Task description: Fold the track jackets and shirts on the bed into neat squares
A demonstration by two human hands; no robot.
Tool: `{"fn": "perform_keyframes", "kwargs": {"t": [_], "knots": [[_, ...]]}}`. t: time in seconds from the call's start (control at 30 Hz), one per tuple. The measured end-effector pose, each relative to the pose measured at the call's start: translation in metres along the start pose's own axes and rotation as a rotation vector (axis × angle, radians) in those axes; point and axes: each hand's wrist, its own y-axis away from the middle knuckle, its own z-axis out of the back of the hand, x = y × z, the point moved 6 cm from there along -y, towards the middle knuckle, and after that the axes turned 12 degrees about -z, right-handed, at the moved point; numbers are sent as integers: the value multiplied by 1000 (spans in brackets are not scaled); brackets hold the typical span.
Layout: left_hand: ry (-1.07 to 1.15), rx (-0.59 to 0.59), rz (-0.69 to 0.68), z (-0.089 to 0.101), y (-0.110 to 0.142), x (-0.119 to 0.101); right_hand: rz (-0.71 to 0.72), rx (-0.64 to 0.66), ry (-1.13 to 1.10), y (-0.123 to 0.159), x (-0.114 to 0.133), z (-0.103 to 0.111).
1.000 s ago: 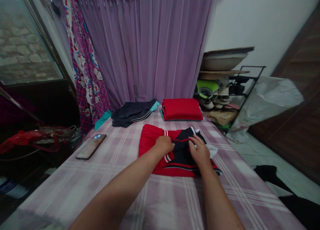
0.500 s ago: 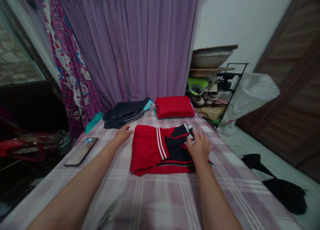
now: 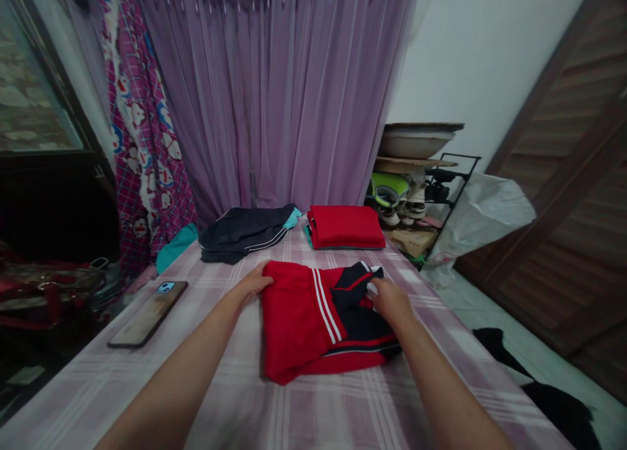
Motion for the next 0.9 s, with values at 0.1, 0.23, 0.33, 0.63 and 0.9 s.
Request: {"fn": "perform_keyframes", "kwargs": {"t": [0.1,0.23,0.33,0.63,0.9], "knots": [[40,-45,-57,22,23,4,152,-106,-56,-27,57,37],[31,-216,-81,65,75,24,334,-117,-131,-60,147,63],[-60,-223,-7,85,110,45,355,-45,-178,-72,195,54],[-115,-187,40,95,110,76,101,154,-318,13,127,-4],[-7,-236,-38,62,107,73,203,424,-672,131,85,-5]]}}
